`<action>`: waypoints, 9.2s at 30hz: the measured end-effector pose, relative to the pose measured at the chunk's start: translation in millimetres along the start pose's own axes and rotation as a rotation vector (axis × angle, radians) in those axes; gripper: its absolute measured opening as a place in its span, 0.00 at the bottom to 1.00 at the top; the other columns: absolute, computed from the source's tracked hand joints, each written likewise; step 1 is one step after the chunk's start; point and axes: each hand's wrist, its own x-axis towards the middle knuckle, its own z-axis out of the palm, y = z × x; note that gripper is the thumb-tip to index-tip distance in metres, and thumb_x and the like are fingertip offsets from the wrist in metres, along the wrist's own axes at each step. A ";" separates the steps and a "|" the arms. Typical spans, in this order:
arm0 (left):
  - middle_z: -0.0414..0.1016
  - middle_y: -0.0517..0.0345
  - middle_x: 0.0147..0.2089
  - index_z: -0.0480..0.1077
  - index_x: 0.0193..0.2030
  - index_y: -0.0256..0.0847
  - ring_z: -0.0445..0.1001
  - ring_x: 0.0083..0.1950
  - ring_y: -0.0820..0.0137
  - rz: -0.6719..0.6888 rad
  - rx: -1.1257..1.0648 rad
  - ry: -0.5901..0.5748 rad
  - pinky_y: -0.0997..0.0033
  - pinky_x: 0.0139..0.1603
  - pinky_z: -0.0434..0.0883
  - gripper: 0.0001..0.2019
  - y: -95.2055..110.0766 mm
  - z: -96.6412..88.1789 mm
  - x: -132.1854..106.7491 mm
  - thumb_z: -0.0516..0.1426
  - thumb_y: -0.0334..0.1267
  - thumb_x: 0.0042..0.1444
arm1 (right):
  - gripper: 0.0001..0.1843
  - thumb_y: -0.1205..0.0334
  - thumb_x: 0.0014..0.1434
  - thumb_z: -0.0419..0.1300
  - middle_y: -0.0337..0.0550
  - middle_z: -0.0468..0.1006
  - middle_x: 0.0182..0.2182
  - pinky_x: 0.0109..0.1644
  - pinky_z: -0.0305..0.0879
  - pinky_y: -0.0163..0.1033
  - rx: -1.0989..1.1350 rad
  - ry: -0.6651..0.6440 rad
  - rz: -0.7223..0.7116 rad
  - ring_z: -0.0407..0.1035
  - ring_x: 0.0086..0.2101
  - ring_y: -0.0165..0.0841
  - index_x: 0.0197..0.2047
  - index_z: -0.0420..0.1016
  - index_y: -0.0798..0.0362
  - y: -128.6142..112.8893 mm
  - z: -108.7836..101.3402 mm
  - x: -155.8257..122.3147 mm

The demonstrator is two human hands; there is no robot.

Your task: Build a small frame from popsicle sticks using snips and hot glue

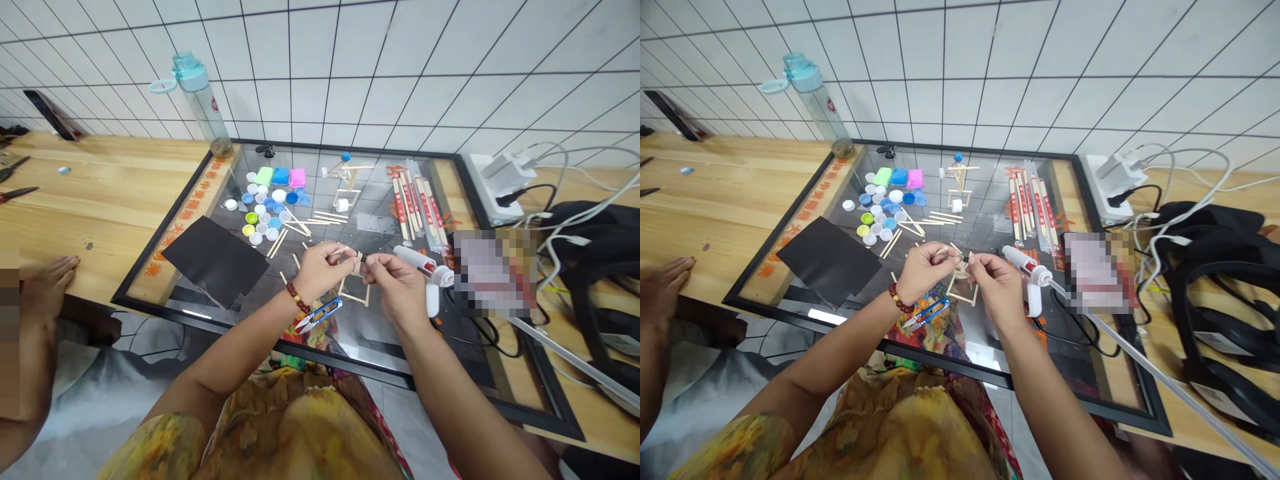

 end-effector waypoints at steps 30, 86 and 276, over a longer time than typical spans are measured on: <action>0.64 0.63 0.21 0.76 0.27 0.36 0.60 0.25 0.77 0.056 0.107 -0.041 0.76 0.27 0.59 0.06 -7.7 1.0 -1.9 0.60 0.37 0.47 | 0.10 0.54 0.56 0.63 0.39 0.76 0.27 0.33 0.64 0.34 -0.231 -0.095 -0.154 0.67 0.28 0.29 0.33 0.77 0.52 5.0 -3.6 -6.7; 0.52 0.68 0.20 0.77 0.35 0.36 0.56 0.24 0.79 0.091 0.052 -0.114 0.75 0.29 0.58 0.09 -8.7 1.6 -0.9 0.62 0.34 0.45 | 0.10 0.56 0.46 0.67 0.35 0.69 0.20 0.21 0.62 0.29 0.169 -0.106 0.167 0.60 0.20 0.23 0.25 0.75 0.53 -8.0 2.9 -3.2; 0.75 0.59 0.29 0.76 0.36 0.35 0.74 0.30 0.79 -0.482 -1.002 -0.079 0.80 0.34 0.72 0.09 -5.5 -7.8 8.1 0.66 0.27 0.46 | 0.09 0.65 0.62 0.55 0.44 0.76 0.35 0.43 0.69 0.43 -0.705 0.101 -0.742 0.71 0.37 0.35 0.45 0.74 0.49 -11.3 5.8 -11.8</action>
